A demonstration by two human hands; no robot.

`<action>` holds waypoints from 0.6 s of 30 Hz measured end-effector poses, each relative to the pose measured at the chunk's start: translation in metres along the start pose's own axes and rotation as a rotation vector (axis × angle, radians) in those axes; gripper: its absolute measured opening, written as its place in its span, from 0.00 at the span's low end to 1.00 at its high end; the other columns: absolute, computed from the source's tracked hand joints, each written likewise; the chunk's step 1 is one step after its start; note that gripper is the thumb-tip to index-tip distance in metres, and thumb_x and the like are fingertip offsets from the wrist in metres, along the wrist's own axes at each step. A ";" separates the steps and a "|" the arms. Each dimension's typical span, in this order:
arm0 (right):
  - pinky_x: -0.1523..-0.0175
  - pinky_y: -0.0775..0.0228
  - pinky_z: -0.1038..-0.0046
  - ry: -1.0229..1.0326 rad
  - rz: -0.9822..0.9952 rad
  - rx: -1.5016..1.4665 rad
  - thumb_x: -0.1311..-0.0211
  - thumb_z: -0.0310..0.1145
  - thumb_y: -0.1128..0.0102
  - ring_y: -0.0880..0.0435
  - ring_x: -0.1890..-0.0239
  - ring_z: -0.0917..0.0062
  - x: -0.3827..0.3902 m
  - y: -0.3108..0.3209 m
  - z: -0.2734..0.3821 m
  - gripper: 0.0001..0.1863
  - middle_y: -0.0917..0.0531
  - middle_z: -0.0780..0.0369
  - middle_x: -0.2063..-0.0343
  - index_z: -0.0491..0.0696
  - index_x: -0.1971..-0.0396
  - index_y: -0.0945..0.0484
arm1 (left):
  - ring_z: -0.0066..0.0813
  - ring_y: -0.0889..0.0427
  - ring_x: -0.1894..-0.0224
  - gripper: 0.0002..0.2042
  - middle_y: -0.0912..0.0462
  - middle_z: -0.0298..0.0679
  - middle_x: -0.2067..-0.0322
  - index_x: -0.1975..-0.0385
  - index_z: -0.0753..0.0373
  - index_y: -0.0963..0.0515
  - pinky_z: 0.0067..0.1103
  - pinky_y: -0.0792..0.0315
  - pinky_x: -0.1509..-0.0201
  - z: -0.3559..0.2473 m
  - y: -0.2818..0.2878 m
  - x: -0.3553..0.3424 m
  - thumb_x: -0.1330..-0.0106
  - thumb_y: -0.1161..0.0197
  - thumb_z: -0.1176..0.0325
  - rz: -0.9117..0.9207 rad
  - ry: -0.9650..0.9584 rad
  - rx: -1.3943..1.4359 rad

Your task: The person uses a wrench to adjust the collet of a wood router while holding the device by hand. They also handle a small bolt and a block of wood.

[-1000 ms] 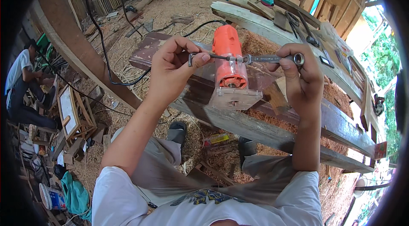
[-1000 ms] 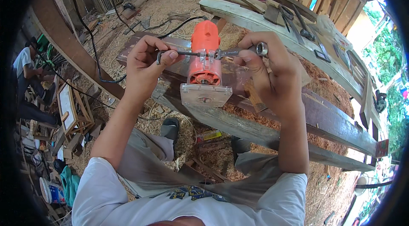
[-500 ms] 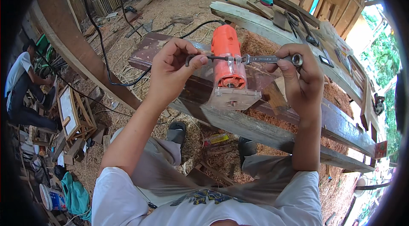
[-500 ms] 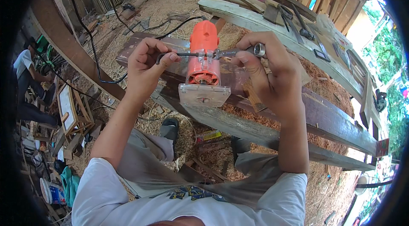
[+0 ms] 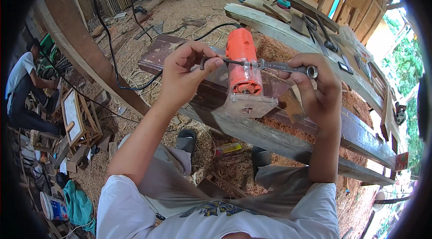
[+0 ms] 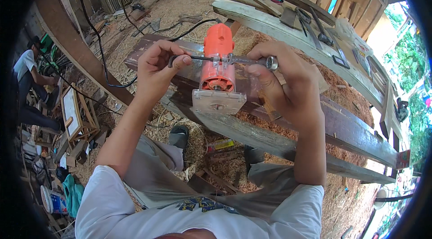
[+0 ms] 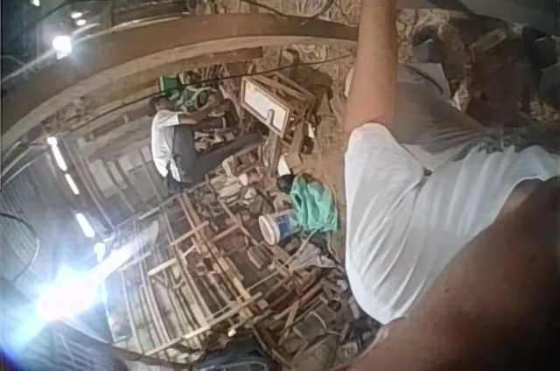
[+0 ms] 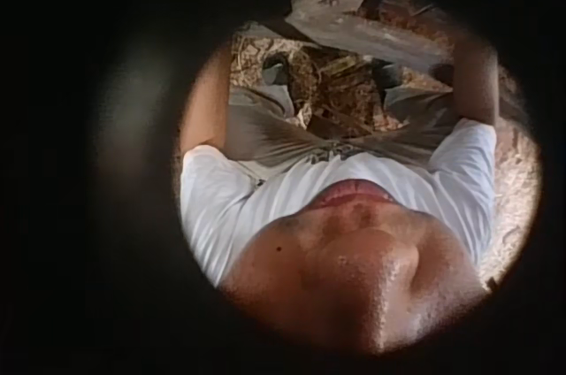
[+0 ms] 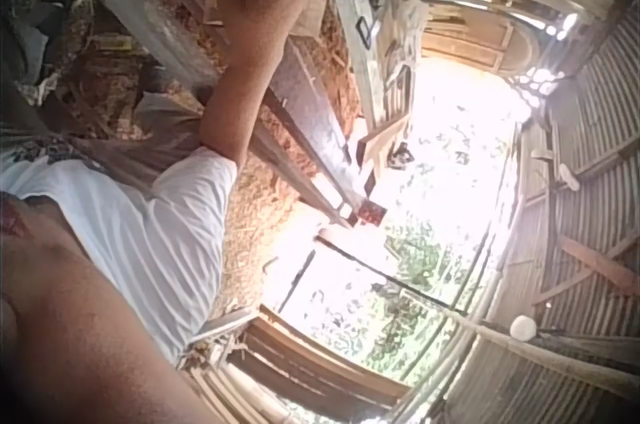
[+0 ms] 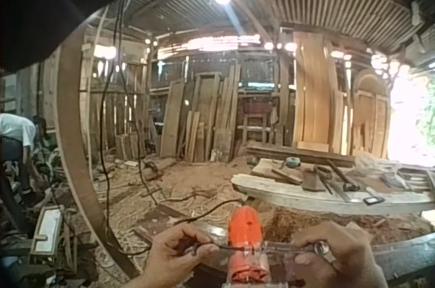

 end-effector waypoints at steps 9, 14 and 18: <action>0.54 0.23 0.62 0.245 0.135 0.157 0.42 0.26 0.28 0.15 0.60 0.59 0.002 -0.007 0.024 0.13 0.12 0.58 0.63 0.46 0.57 0.17 | 0.24 0.14 0.52 0.11 0.12 0.39 0.58 0.58 0.64 0.21 0.22 0.22 0.44 0.001 -0.003 0.000 0.34 0.24 0.78 0.030 0.028 0.040; 0.54 0.23 0.61 0.311 0.149 0.150 0.45 0.24 0.29 0.14 0.63 0.59 0.000 -0.008 0.031 0.15 0.12 0.58 0.63 0.46 0.56 0.17 | 0.24 0.14 0.52 0.11 0.11 0.39 0.58 0.59 0.65 0.20 0.22 0.22 0.45 -0.004 -0.005 0.000 0.34 0.24 0.79 0.032 0.005 0.046; 0.55 0.23 0.60 0.422 0.240 0.058 0.49 0.26 0.32 0.14 0.65 0.60 0.001 -0.013 0.044 0.16 0.13 0.59 0.63 0.46 0.57 0.17 | 0.24 0.13 0.52 0.10 0.11 0.39 0.58 0.59 0.65 0.20 0.22 0.21 0.45 -0.002 -0.005 0.000 0.34 0.24 0.79 0.030 0.019 0.056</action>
Point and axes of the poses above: each hand's wrist, its own x-axis away from the middle knuckle, its own y-axis out of the back of the hand, z = x × y, the point moved 10 cm from there along -x, towards the middle knuckle
